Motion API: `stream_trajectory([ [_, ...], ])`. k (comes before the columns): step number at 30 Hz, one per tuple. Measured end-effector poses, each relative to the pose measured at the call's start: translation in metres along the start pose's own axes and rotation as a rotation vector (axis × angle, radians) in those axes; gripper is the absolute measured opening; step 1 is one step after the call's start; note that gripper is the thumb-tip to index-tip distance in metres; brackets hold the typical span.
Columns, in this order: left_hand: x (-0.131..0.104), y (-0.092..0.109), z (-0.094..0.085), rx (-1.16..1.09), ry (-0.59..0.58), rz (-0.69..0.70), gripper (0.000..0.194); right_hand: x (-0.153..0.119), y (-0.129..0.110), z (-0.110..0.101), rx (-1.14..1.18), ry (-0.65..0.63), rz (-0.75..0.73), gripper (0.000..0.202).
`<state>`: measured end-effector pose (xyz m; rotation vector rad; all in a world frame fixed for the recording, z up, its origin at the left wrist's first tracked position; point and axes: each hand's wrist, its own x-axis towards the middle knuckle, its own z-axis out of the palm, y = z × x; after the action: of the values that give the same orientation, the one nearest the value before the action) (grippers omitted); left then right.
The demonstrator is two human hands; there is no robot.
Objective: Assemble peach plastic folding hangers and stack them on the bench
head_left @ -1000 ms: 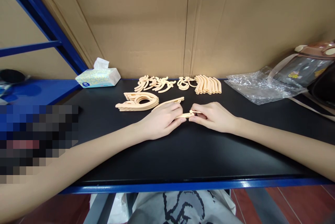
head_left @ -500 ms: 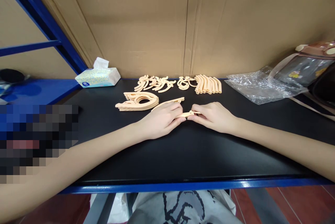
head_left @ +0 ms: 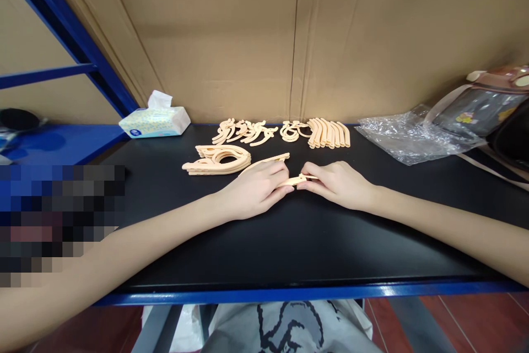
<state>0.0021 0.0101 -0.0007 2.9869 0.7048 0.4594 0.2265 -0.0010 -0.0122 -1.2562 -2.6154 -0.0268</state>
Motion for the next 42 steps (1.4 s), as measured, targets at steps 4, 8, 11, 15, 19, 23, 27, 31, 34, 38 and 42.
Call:
stream_trajectory([
  [4,0.0001,-0.0002,0.0001,0.003,-0.003,-0.002,0.024,0.0005,-0.0002,0.0000,0.006,-0.003,-0.014,0.042],
  [8,0.0003,0.0002,-0.0003,0.004,-0.015,-0.003,0.024,-0.0001,-0.0005,0.0002,0.017,0.002,-0.013,0.040],
  [11,0.0002,0.0004,-0.0004,0.009,-0.014,-0.005,0.024,-0.0009,-0.0003,0.0003,0.018,0.009,-0.020,0.040],
  [15,-0.0004,-0.0003,0.0003,0.016,-0.006,0.008,0.024,-0.0008,0.0004,0.0001,0.015,0.008,-0.034,0.043],
  [19,-0.0008,-0.0014,0.0008,0.026,-0.008,0.017,0.025,0.0003,0.0005,-0.0003,0.005,0.001,-0.040,0.044],
  [23,-0.0009,-0.0022,0.0012,0.030,-0.003,0.025,0.026,0.0005,0.0005,-0.0003,0.001,-0.001,-0.043,0.043],
  [27,-0.0011,-0.0022,0.0015,0.021,-0.004,0.023,0.026,-0.0001,0.0009,-0.0002,-0.005,-0.005,-0.039,0.043],
  [31,-0.0008,-0.0020,0.0019,0.031,-0.018,0.012,0.027,0.0000,0.0009,-0.0007,0.002,-0.004,-0.049,0.039],
  [34,-0.0004,-0.0023,0.0022,0.033,-0.027,0.008,0.027,0.0006,0.0008,-0.0010,0.012,0.000,-0.053,0.039],
  [38,-0.0004,-0.0029,0.0020,0.031,-0.033,0.006,0.028,0.0013,0.0004,-0.0008,0.000,-0.003,-0.056,0.039],
  [42,-0.0010,-0.0027,0.0019,0.033,-0.026,0.006,0.028,0.0007,0.0000,-0.0009,0.000,-0.003,-0.063,0.040],
])
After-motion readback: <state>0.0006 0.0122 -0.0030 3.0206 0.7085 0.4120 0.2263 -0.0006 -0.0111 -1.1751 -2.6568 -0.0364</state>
